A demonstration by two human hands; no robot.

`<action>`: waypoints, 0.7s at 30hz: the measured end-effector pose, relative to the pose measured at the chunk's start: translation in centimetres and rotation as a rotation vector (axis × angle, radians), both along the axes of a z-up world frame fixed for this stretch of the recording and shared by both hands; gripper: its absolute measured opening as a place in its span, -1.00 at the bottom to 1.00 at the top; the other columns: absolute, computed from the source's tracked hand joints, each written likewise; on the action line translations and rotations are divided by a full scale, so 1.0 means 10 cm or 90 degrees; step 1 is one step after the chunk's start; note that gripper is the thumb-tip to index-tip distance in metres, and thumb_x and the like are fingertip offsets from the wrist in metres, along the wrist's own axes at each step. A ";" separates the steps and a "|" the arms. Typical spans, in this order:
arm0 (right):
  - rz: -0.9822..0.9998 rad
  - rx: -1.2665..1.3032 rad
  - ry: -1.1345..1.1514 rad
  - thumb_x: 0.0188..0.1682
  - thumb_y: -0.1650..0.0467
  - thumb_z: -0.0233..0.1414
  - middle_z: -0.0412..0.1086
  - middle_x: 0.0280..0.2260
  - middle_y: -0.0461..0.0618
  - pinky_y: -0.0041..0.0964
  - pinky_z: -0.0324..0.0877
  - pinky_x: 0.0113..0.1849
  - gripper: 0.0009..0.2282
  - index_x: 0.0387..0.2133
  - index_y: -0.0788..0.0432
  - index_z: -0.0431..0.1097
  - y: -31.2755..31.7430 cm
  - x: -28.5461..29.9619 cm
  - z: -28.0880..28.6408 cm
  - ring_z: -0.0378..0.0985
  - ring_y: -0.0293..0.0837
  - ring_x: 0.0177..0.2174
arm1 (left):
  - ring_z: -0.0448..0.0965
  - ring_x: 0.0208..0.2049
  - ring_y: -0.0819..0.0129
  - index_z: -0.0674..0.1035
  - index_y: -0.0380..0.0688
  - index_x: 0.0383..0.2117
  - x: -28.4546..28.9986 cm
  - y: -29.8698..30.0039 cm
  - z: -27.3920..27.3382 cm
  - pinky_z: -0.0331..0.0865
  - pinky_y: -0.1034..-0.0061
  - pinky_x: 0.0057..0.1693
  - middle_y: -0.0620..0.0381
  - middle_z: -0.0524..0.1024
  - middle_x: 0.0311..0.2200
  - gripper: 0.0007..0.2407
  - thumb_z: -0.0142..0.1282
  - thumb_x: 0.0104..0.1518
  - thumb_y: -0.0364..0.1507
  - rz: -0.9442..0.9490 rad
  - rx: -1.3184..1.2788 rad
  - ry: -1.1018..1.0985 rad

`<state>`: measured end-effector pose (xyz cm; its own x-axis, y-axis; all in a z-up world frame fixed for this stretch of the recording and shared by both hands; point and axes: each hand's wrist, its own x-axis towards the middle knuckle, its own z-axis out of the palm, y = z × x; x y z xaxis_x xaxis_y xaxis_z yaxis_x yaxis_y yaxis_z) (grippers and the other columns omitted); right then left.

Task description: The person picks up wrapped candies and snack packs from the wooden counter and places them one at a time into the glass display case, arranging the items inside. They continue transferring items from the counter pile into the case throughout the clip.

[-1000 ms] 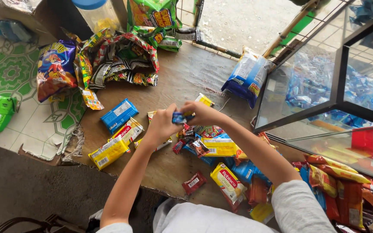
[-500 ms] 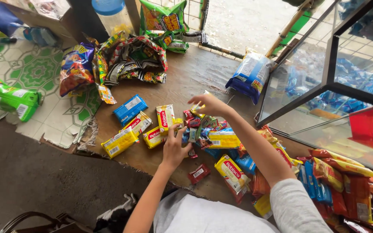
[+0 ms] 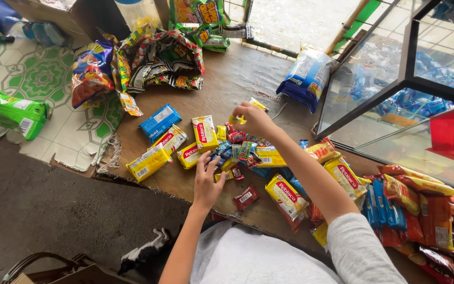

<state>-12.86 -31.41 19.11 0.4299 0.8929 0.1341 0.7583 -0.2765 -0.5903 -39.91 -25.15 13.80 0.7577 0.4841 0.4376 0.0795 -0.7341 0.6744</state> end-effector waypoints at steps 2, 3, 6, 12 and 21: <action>0.032 -0.006 -0.025 -0.21 0.34 0.28 0.46 -0.30 0.11 -0.08 0.46 -0.19 -0.75 -0.28 0.17 0.51 0.13 -0.02 -0.15 0.56 0.07 -0.27 | 0.54 0.02 0.04 0.54 -0.20 0.01 -0.01 -0.02 0.00 0.49 0.26 0.07 -0.09 0.31 0.18 -0.62 0.29 0.00 -0.56 0.013 -0.060 -0.005; 0.070 -0.011 -0.049 -0.24 0.35 0.29 0.46 -0.26 0.11 -0.07 0.46 -0.16 -0.74 -0.29 0.17 0.52 0.21 -0.06 -0.24 0.56 0.10 -0.22 | 0.57 -0.03 0.11 0.54 -0.21 0.01 -0.04 -0.03 -0.01 0.52 0.30 0.04 -0.07 0.32 0.18 -0.64 0.24 0.03 -0.59 0.034 -0.119 -0.008; 0.145 -0.019 -0.101 -0.36 0.40 0.30 0.47 -0.21 0.14 -0.01 0.44 -0.12 -0.67 -0.27 0.17 0.53 0.42 -0.22 -0.42 0.53 0.19 -0.17 | 0.64 -0.16 0.23 0.56 -0.18 -0.04 -0.14 -0.06 0.05 0.57 0.37 -0.07 -0.02 0.37 0.14 -0.71 0.21 0.08 -0.60 0.064 -0.207 -0.003; 0.143 -0.057 -0.075 -0.34 0.45 0.26 0.45 -0.22 0.16 -0.04 0.47 -0.15 -0.73 -0.31 0.18 0.53 0.47 -0.15 -0.74 0.55 0.18 -0.21 | 0.60 -0.09 0.16 0.61 -0.09 -0.11 -0.24 -0.12 -0.27 0.51 0.32 0.03 0.14 0.52 -0.04 -0.74 0.35 0.07 -0.51 0.033 0.024 -0.025; 0.017 0.115 0.218 -0.18 0.45 0.21 0.45 -0.44 -0.01 -0.34 0.41 -0.39 -0.76 -0.24 0.25 0.45 -0.10 -0.23 -0.23 0.47 -0.23 -0.46 | 0.58 -0.22 0.19 0.48 -0.15 0.05 0.18 -0.18 0.02 0.40 0.30 -0.10 0.00 0.49 -0.13 -0.58 0.21 0.01 -0.38 -0.073 0.381 0.232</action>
<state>-15.17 -32.42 16.82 0.4539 0.8796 0.1424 0.5140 -0.1279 -0.8482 -38.14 -26.95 13.96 0.9382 0.1485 0.3125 0.1234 -0.9875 0.0985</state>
